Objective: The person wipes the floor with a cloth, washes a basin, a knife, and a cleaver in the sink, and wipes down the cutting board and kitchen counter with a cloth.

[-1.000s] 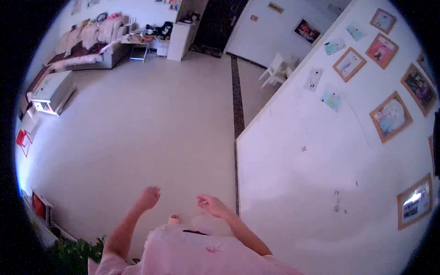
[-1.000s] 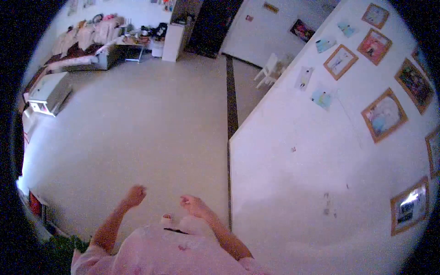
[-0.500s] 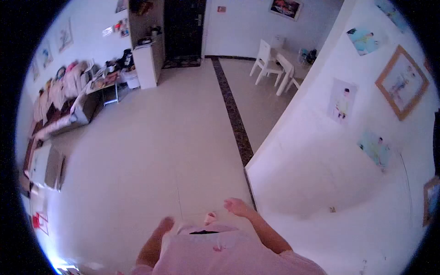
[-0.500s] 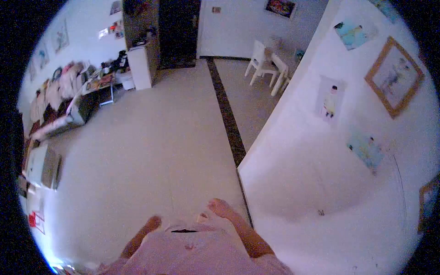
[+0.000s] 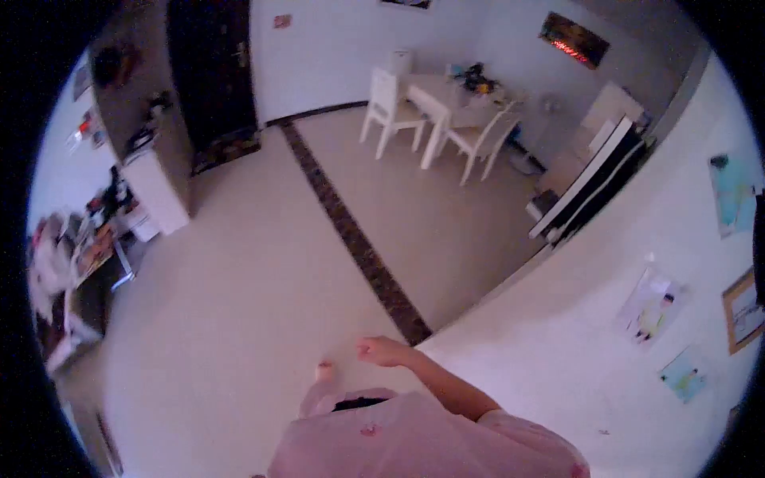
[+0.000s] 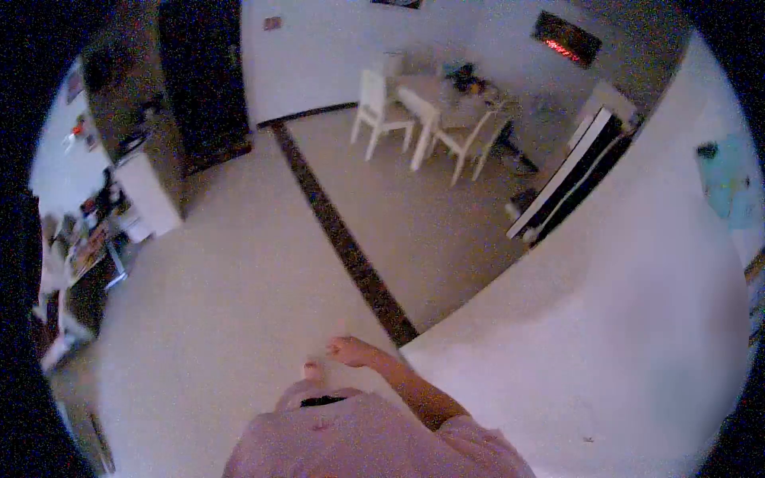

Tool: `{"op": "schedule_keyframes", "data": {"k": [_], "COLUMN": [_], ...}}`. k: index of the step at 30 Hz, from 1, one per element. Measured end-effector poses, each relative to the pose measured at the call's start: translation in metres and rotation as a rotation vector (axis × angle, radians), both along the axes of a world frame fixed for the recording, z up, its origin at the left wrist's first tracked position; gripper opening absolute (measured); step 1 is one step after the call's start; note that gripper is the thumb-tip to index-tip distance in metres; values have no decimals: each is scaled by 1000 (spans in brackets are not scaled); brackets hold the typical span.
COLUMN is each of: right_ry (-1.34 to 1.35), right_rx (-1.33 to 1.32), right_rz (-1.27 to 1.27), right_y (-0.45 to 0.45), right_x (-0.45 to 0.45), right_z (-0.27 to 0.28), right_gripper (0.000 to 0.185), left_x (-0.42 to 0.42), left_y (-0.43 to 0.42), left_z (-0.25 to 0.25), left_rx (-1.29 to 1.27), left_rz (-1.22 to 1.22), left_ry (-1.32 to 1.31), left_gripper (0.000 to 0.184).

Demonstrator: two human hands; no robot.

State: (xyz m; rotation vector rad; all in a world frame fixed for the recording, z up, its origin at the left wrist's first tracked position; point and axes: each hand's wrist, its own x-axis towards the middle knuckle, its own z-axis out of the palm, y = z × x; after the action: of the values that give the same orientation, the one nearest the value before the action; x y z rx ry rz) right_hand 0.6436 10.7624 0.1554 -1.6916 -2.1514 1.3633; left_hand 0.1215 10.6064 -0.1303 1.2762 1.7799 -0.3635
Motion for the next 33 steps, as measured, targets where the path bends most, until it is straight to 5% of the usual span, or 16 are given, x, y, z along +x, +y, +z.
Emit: {"op": "schedule_keyframes", "data": {"k": [2, 4, 7, 8, 11, 13, 14, 15, 16, 17, 18, 21, 24, 26, 30, 33], "right_ry": [5, 100, 170, 226, 396, 497, 550, 602, 666, 758, 851, 1085, 991, 816, 577, 620], "right_rx": [80, 134, 102, 80, 15, -76, -66, -34, -3, 21, 47, 160, 377, 474, 863, 1097], "right_rz": [-72, -214, -501, -566, -799, -1012, -1069, -1123, -1183, -1234, -1295, -1423, -1521, -1609, -1706, -2012], "right_y": [56, 105, 154, 172, 229, 263, 275, 297, 317, 338, 360, 415, 461, 479, 468, 443], "right_x": [33, 49, 70, 89, 146, 198, 217, 246, 273, 293, 317, 413, 479, 520, 670, 745], "right_z": [-11, -25, 15, 13, -6, -29, -37, -39, -43, -44, -43, -76, -48, 25, 9, 69], "right_gripper": [35, 36, 38, 39, 41, 42, 42, 42, 42, 41, 40, 35, 29, 25, 20, 18], "left_x": [-18, -22, 68, 114, 275, 375, 409, 441, 473, 485, 501, 472, 545, 614, 791, 916], "left_y": [127, 283, 549, 631, 780, 810, 829, 834, 826, 829, 822, 866, 892, 937, 1037, 1122], "left_z": [-12, -12, -15, -6, 71, 112, 118, 106, 136, 113, 141, 23, 39, 43, 25, 25], "left_rx": [146, 552, 923, 1103, 637, 600, 358, 333, 631, 366, 477, 702, 61, 3, -22, -15], "left_rz": [-451, -1250, -1266, -1254, -141, 2, -24, 76, -602, -396, -888, -1307, -845, -888, -1114, -1274], "left_ry": [117, 509, 450, 439, -753, -1051, -1364, -1323, -697, -856, -433, -515, -213, -188, -178, -169], "left_gripper": [27, 26, 15, 12, 16, 18, 18, 18, 18, 18, 16, 30, 29, 29, 28, 28]}}
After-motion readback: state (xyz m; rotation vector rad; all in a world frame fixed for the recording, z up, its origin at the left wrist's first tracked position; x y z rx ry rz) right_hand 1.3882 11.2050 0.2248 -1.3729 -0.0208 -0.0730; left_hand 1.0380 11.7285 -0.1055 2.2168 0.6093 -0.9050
